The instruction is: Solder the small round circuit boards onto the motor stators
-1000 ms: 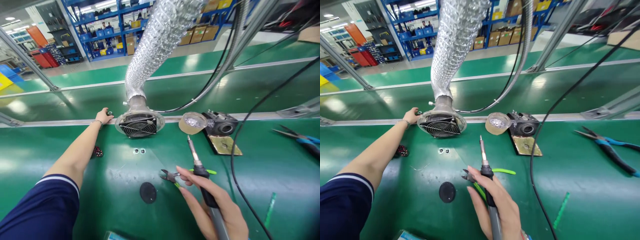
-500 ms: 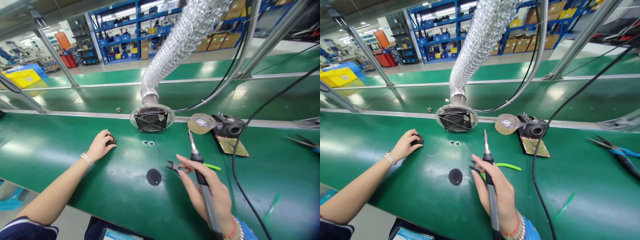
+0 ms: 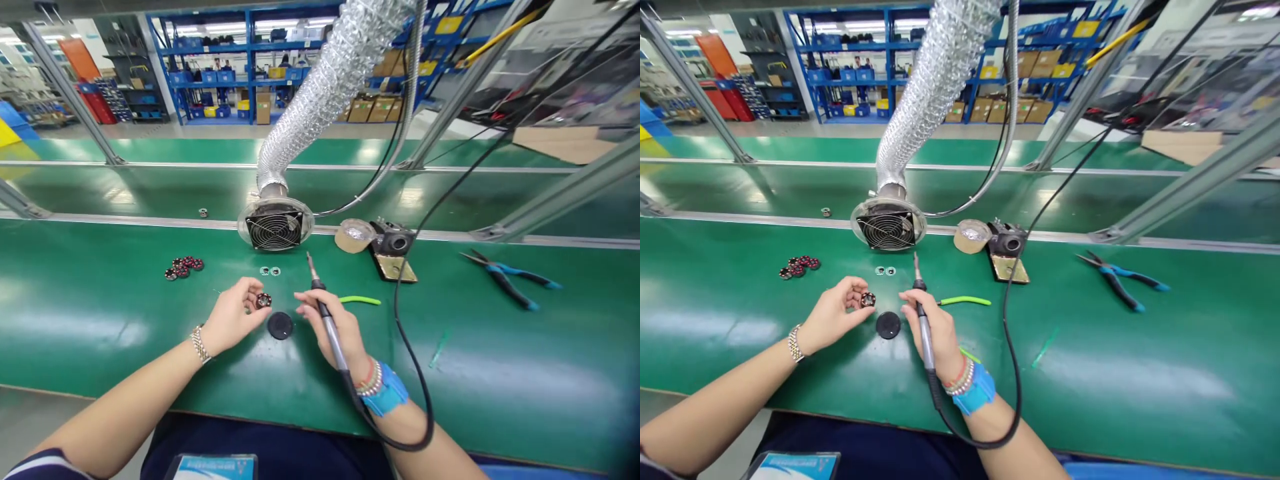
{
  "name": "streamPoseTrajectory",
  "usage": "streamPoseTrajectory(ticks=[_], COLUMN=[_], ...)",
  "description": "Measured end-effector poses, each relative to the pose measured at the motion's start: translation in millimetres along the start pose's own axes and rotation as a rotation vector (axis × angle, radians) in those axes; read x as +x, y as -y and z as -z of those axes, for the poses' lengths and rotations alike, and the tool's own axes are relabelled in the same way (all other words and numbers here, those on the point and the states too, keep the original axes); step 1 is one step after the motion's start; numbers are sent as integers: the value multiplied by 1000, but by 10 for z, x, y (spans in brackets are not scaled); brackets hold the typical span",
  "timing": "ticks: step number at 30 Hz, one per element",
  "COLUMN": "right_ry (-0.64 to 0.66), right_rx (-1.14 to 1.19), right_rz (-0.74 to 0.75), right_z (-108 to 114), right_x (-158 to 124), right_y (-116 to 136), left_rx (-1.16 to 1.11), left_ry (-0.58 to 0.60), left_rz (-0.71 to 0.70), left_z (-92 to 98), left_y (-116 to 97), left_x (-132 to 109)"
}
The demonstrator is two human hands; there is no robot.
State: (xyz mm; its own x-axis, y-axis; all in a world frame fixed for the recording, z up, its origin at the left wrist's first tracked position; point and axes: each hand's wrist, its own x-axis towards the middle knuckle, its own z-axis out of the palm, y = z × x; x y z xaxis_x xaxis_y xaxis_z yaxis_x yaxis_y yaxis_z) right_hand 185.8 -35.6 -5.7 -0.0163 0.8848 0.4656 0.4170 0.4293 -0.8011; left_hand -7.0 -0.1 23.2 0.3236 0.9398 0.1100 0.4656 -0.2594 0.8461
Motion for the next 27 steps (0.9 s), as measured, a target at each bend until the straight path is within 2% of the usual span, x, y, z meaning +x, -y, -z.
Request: streamPoseTrajectory(ticks=[4,9,15,17,22,27], right_ry=[41,56,40,45,42,51], right_rx=[228,533,553,535,497,483], right_rz=[-117,-257,-304,-298,-295,-287], right_z=[-133,-203,-224,-228,-214,-197], right_x=[-58,-72,-68,-68,-49,-44], right_y=[57,99,137,137,120,113], left_rx=[81,58,-21,-144,-672,-827], left_ry=[-34,-63,-39,6,202,235], left_rz=[-14,-9,35,99,310,380], left_z=[-175,-219,-222,-228,-191,-155], left_y=[-96,-96,-65,-65,-109,-116], left_x=[19,-24,-52,-52,-57,-51])
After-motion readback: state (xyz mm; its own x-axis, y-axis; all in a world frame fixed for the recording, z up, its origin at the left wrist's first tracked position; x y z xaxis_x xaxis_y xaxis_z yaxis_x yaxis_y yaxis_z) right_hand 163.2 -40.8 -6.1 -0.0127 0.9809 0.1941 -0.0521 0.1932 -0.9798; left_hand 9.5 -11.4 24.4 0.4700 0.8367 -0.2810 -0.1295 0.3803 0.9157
